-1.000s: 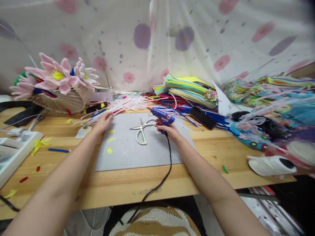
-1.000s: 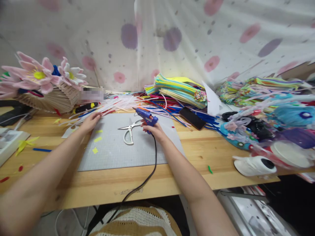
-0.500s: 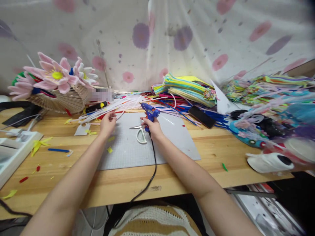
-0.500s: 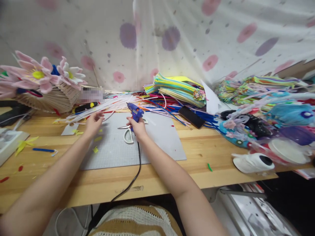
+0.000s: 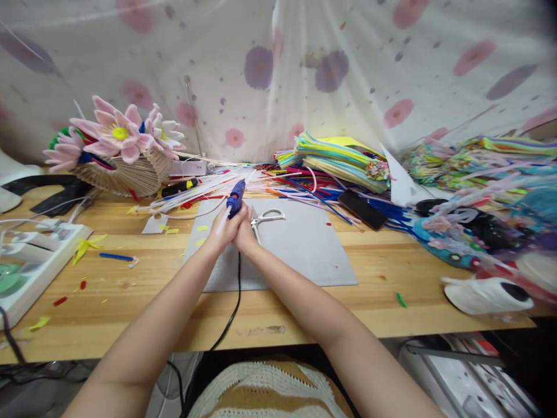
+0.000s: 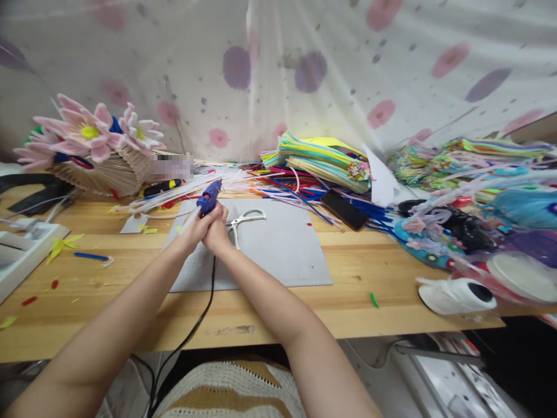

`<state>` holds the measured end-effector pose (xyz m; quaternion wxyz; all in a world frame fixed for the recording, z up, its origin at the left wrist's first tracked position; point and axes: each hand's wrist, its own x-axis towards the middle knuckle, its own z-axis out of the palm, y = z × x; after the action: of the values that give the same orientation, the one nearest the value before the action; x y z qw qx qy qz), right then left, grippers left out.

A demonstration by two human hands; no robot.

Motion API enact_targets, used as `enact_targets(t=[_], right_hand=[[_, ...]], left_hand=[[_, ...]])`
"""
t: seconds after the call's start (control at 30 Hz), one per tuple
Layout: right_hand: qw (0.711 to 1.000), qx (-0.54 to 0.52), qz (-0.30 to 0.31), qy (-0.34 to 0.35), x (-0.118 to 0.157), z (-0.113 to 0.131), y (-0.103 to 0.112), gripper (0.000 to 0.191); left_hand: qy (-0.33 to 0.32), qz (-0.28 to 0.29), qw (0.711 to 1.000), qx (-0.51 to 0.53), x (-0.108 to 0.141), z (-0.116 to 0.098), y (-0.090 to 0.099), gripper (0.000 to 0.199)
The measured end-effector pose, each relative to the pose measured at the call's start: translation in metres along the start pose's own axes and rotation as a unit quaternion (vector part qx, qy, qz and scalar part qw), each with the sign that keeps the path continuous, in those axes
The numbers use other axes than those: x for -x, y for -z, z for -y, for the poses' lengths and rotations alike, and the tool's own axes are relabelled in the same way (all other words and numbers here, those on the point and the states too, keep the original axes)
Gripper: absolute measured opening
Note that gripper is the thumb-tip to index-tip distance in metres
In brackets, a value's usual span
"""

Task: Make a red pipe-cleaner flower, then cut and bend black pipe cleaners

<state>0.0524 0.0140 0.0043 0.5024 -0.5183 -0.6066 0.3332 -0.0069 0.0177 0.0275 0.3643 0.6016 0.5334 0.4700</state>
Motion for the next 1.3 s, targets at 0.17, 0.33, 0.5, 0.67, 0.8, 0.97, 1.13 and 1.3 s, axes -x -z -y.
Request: enact_targets(t=[0.17,0.33,0.5,0.67,0.8,0.97,1.13,1.3], right_hand=[[0.985,0.022,0.142,0.097,-0.002,-0.006,0.006,0.078],[0.96,0.102,0.248,0.081,-0.032,-0.01,0.017,0.053],[0.904,0.28,0.306,0.104,-0.069,-0.02,0.002,0.033],[0.864,0.358,0.316,0.161,-0.084,-0.027,-0.03,0.049],[0.837,0.428,0.299,0.161,-0.088,-0.022,-0.038,0.031],[0.807,0.492,0.251,0.209,-0.104,-0.004,-0.021,0.029],[0.764,0.551,0.215,0.258,-0.128,0.01,0.005,0.031],[0.746,0.601,0.227,0.174,-0.149,-0.004,0.029,0.035]], left_hand=[[0.043,-0.027,0.994,0.094,-0.002,0.015,0.023,0.055],[0.075,-0.027,0.995,0.058,0.003,0.025,0.088,0.065],[0.093,-0.083,0.992,-0.014,0.016,0.04,0.16,0.049],[0.081,-0.176,0.967,-0.168,0.026,0.057,0.184,0.036],[0.066,-0.158,0.949,-0.263,0.029,0.066,0.193,0.036],[0.052,-0.127,0.95,-0.28,0.029,0.074,0.203,0.043],[0.05,-0.118,0.95,-0.285,0.025,0.08,0.202,0.043],[0.055,-0.09,0.943,-0.315,0.017,0.091,0.196,0.046]])
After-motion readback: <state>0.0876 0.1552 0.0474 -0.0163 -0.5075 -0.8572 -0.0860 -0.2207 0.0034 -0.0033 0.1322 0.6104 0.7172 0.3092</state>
